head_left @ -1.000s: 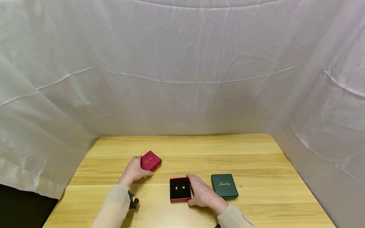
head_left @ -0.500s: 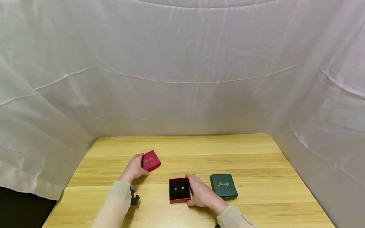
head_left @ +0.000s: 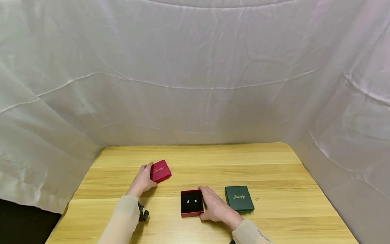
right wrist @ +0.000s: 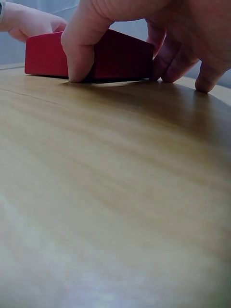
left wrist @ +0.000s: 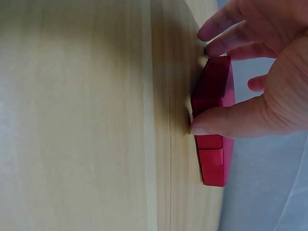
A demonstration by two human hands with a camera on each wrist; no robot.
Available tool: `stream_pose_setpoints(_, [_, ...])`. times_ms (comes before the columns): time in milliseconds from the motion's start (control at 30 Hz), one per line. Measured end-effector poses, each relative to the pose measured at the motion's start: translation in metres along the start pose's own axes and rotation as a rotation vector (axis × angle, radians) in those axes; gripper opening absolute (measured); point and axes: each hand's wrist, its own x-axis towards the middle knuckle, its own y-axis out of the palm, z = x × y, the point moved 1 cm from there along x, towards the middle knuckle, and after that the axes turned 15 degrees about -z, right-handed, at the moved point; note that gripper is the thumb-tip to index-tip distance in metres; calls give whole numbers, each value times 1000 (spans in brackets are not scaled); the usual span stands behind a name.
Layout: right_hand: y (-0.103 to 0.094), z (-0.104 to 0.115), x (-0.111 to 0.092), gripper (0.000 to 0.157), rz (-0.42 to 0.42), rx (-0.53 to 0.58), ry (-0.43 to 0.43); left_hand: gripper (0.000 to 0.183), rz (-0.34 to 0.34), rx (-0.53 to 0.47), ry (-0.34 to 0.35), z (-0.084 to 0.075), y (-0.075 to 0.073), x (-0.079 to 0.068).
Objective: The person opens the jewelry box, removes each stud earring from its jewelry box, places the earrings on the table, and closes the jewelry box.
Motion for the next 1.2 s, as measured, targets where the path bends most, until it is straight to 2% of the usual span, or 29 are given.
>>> stream_pose_setpoints(233, [0,0,0,101,22,19,39,96,-14,-33,-4,1,-4,-10])
stream_pose_setpoints(400, [-2,-2,0,100,22,97,62,94,-51,-53,17,-2,-10,-18])
stream_pose_setpoints(633, [-4,-5,-1,92,28,152,73,83,-138,-87,84,-17,-19,-34])
stream_pose_setpoints(767, [-5,-6,-1,92,27,168,78,69,-161,-104,125,-30,-21,-46])
stream_pose_setpoints(967, [-4,-7,-2,90,9,180,72,44,-114,-152,178,-50,-17,-62])
stream_pose_setpoints(1200, [-2,-7,-1,90,5,192,75,40,-36,-212,213,-68,-10,-77])
